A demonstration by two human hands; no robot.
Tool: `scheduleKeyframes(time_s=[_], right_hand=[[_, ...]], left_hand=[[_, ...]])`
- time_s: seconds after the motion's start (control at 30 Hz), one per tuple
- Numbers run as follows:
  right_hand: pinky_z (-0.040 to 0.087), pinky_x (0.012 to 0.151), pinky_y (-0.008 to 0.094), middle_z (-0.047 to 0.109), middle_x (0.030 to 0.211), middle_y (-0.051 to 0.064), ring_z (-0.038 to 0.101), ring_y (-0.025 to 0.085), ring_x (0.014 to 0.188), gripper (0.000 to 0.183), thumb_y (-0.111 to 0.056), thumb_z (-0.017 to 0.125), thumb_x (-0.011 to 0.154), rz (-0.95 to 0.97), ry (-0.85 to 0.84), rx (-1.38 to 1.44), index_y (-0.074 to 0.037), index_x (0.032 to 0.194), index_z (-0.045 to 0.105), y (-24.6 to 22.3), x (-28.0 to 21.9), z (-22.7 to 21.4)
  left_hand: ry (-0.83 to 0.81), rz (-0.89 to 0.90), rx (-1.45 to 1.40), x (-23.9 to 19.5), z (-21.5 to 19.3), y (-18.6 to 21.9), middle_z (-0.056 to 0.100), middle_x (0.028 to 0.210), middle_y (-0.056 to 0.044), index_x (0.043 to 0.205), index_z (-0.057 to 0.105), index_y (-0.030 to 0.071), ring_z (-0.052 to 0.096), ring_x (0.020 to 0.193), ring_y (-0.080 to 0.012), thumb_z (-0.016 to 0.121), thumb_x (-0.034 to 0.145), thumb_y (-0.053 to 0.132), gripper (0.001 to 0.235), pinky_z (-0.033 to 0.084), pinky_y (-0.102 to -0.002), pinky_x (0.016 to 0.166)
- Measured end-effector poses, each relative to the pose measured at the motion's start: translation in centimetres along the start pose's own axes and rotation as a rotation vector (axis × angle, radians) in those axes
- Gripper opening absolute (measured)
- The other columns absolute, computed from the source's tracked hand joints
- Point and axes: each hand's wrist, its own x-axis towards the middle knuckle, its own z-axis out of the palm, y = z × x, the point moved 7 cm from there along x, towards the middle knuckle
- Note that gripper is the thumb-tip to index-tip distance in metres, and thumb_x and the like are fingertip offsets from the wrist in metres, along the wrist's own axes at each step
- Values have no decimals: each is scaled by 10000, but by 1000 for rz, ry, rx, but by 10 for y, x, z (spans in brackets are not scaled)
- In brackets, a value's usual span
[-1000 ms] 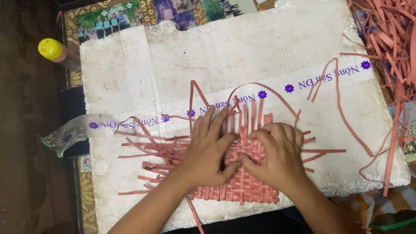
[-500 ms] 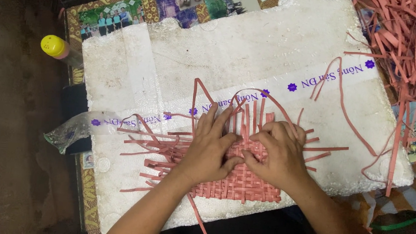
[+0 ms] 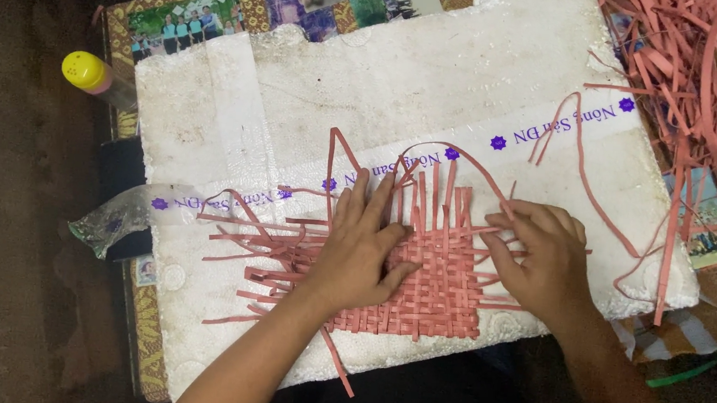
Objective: The person weaves pink plastic strips into a basket base on a white foam board. They interlace the strips by hand, tightening the weave and adjusting the layout throughout the clip.
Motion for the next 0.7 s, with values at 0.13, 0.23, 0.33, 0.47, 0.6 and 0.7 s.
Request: scheduleKeyframes(time_s=[0.13, 0.23, 0.33, 0.47, 0.6, 0.7], right_hand=[[407, 712, 343, 590, 796, 7, 590, 216, 794, 47, -143, 634, 741, -15, 97, 115, -136, 787, 641, -9, -6, -13], [424, 632, 316, 577, 742, 17, 585, 197, 669, 56, -118, 644, 748, -33, 161, 138, -120, 804, 647, -12, -7, -18], [421, 664, 333, 545, 683, 3, 554, 193, 635, 67, -179, 639, 753, -6, 149, 47, -154, 814, 654, -6, -9, -13], [417, 694, 338, 554, 677, 4, 567, 191, 663, 134, -212, 627, 747, 39, 74, 19, -173, 874, 647, -2, -10, -7], [415, 678, 366, 556, 695, 29, 569, 223, 678, 148, -199, 602, 753, 38, 25, 43, -161, 886, 652, -3, -5, -6], [393, 736, 376, 537, 804, 59, 550, 268, 809, 95, -198, 617, 738, 3, 58, 28, -137, 797, 660, -14, -4, -16]], left_hand=[[24, 16, 46, -2, 2, 3, 192, 1348, -258, 944, 597, 71, 72, 1226, -516, 571, 706, 378, 389, 98, -597, 953], [73, 44, 133, -5, 1, 11, 198, 1349, -250, 952, 596, 78, 76, 1232, -504, 529, 719, 498, 485, 88, -590, 951], [50, -1, 263, -5, 0, 22, 181, 1361, -247, 996, 593, 85, 96, 1238, -488, 507, 731, 532, 527, 115, -601, 932], [-132, -175, 296, -5, 16, 32, 107, 1363, -262, 1115, 480, 40, 46, 1254, -443, 551, 754, 333, 470, 66, -599, 943], [74, 76, 353, 1, 38, 43, 469, 963, -143, 1049, 494, 43, 421, 918, -303, 643, 653, 337, 515, 289, -424, 802], [111, 67, 249, 7, 54, 33, 493, 910, -119, 1078, 501, 48, 449, 881, -289, 561, 733, 382, 483, 308, -407, 777]])
